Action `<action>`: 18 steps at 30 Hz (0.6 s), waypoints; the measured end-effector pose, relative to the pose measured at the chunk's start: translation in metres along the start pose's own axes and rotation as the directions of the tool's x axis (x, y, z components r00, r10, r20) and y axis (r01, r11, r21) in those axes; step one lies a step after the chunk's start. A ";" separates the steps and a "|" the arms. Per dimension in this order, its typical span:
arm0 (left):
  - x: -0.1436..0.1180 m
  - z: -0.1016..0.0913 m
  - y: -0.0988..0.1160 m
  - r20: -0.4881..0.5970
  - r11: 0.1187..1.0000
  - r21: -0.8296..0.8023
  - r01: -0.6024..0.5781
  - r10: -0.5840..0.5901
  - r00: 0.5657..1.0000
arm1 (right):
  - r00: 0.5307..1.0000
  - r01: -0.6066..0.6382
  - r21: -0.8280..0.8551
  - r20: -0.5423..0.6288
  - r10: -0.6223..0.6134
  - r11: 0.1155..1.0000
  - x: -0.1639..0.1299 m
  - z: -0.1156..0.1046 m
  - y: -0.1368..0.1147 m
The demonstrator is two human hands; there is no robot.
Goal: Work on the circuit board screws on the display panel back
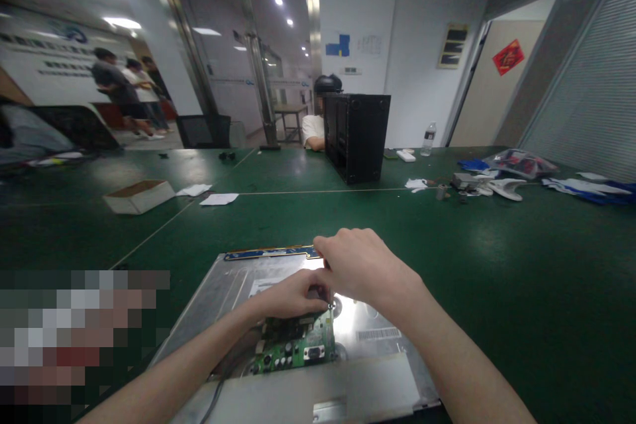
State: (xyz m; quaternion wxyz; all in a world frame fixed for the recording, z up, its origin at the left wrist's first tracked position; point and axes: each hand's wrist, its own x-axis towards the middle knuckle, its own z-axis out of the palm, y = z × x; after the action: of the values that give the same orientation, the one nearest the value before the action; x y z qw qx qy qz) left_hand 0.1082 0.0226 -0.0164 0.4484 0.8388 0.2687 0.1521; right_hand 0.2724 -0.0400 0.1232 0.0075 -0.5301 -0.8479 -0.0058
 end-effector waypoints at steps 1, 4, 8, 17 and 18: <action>0.000 0.000 0.000 0.000 1.000 -0.004 0.000 0.000 1.000 | 1.000 -0.009 -0.010 -0.003 0.009 1.000 0.001 -0.001 0.000; 0.000 0.001 0.000 0.001 1.000 0.006 0.015 -0.015 1.000 | 1.000 0.003 -0.018 -0.010 -0.004 1.000 0.001 -0.001 0.000; 0.001 0.000 0.001 0.003 0.998 0.036 0.047 -0.047 0.999 | 0.998 0.053 0.008 -0.014 -0.053 0.999 -0.001 0.001 0.001; 0.001 0.001 0.002 0.000 0.999 0.033 0.028 -0.028 1.000 | 0.999 0.047 0.001 -0.002 -0.047 0.999 -0.002 -0.001 0.003; 0.001 0.001 0.002 -0.004 0.999 0.034 0.026 -0.026 1.000 | 0.999 0.040 0.004 0.002 -0.040 0.999 -0.001 -0.002 0.003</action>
State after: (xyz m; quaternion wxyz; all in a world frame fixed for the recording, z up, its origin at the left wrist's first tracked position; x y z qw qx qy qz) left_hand 0.1097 0.0216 -0.0155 0.4355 0.8425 0.2829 0.1432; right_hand 0.2760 -0.0399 0.1251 0.0075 -0.5131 -0.8583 -0.0036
